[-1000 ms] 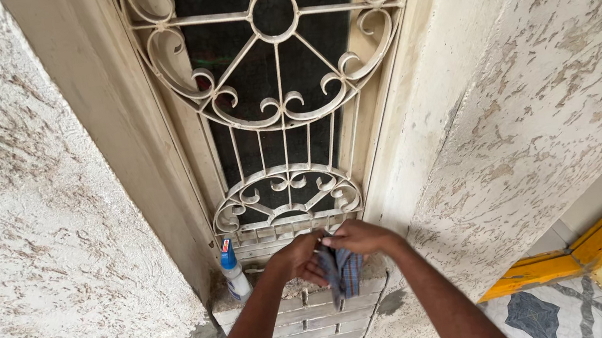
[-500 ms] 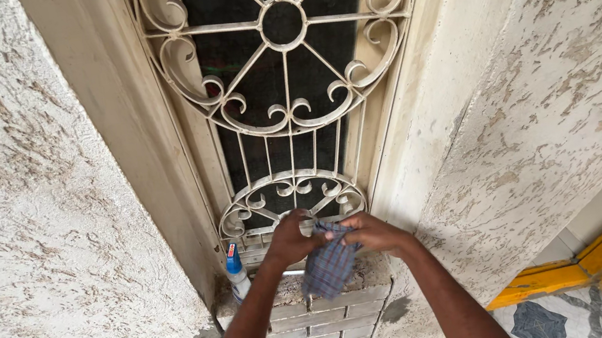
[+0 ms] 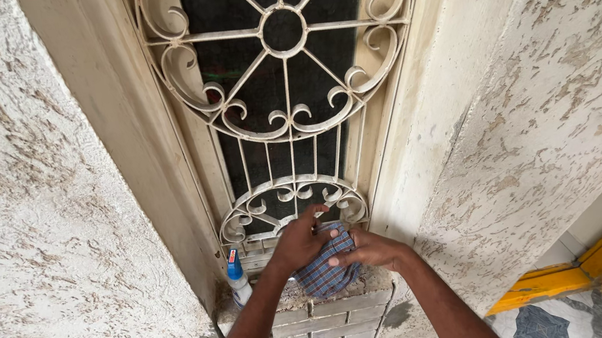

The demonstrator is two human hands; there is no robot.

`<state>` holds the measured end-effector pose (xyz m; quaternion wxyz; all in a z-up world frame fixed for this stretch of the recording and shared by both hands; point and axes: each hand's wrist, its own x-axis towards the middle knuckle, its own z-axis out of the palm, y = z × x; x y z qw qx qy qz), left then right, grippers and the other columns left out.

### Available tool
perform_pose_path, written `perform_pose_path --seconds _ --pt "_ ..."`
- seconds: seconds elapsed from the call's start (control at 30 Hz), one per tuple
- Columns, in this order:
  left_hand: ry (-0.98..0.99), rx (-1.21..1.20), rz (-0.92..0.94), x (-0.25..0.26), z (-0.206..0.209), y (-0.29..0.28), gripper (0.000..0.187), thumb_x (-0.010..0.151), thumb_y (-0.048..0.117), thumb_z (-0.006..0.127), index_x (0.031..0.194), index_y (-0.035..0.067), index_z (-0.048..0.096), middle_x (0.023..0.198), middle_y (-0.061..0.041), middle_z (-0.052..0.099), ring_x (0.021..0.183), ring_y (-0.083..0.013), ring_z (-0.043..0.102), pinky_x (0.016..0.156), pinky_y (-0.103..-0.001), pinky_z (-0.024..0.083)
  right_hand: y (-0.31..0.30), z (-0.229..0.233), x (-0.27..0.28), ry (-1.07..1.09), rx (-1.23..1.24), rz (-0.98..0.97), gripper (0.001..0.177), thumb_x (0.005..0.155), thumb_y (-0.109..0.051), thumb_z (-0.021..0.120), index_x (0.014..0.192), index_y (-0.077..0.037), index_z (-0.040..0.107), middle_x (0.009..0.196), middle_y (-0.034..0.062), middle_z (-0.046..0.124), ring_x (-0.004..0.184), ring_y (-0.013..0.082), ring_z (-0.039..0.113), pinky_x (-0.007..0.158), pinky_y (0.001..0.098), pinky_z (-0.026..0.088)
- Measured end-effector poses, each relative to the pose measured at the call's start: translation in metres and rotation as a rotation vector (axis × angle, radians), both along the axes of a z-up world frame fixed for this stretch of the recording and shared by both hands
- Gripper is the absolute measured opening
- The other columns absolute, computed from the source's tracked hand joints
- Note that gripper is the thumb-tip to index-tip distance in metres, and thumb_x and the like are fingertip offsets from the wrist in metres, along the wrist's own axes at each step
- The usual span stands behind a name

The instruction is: The person cleans a decorative metal window grille using a blue cloth. They wipe the intricate patterns of the grille and the surrounding wall area. A spray bottle is visible on the ledge below the window, and the person uses the cloth to remove dust and dirt from the metal bars.

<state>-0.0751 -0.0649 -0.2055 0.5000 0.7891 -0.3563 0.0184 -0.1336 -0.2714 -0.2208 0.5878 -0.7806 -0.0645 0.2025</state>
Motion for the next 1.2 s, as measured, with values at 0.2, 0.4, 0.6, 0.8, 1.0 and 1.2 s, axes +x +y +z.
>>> perform_pose_path --seconds 0.2,0.4,0.6,0.8,1.0,1.2 --pt "0.039 -0.378 -0.289 0.004 -0.016 -0.002 0.028 0.103 0.029 0.061 0.120 0.009 0.068 0.117 -0.013 0.068 0.103 -0.0275 0.070 0.090 -0.038 0.063 -0.006 -0.002 0.002 -0.129 0.077 -0.118 0.048 0.077 -0.035 0.088 0.111 -0.004 0.074 0.107 0.0130 0.079 0.107 0.0246 0.075 0.102 0.0464 0.056" --pt "0.652 -0.400 -0.325 -0.015 -0.003 0.016 0.050 0.099 0.045 0.055 0.130 0.010 0.071 0.113 -0.011 0.078 0.098 -0.0188 0.076 0.088 -0.032 0.060 0.005 0.001 0.004 -0.194 0.034 -0.254 0.034 0.087 -0.039 0.075 0.104 -0.010 0.078 0.095 0.0069 0.080 0.094 0.0190 0.075 0.090 0.0428 0.060" --pt "0.398 -0.297 -0.247 0.003 -0.009 0.020 0.045 0.096 0.039 0.072 0.124 0.005 0.074 0.111 -0.013 0.076 0.098 -0.0165 0.072 0.087 -0.033 0.058 0.025 0.000 0.002 -0.476 -0.148 -0.361 0.032 0.094 -0.038 0.069 0.100 -0.008 0.079 0.115 0.0135 0.069 0.112 0.0255 0.065 0.097 0.0439 0.054" --pt "0.616 -0.302 -0.243 0.012 -0.026 0.019 0.053 0.100 0.053 0.061 0.109 0.002 0.073 0.094 -0.009 0.075 0.077 -0.0110 0.069 0.071 -0.029 0.058 0.037 0.032 -0.005 -0.730 -0.057 -0.305 0.030 0.097 -0.032 0.069 0.109 -0.005 0.075 0.150 0.0125 0.049 0.141 0.0246 0.041 0.112 0.0448 0.039" --pt "1.028 -0.539 -0.271 0.014 -0.023 0.017 0.069 0.098 0.070 0.051 0.119 0.006 0.061 0.085 -0.006 0.068 0.061 -0.0109 0.063 0.047 -0.025 0.049 0.059 0.047 -0.007 -0.308 -0.080 -0.333 0.034 0.096 -0.032 0.068 0.114 -0.004 0.076 0.104 0.0202 0.077 0.087 0.0208 0.071 0.084 0.0406 0.057" --pt "0.895 -0.381 0.030 0.023 0.017 0.012 0.081 0.096 0.079 0.031 0.123 0.009 0.061 0.088 -0.006 0.066 0.067 -0.0137 0.064 0.059 -0.031 0.060 0.101 0.068 0.007 -0.716 -0.203 -0.438 0.032 0.100 -0.026 0.061 0.114 0.000 0.070 0.106 0.0147 0.070 0.079 0.0167 0.068 0.069 0.0347 0.061"
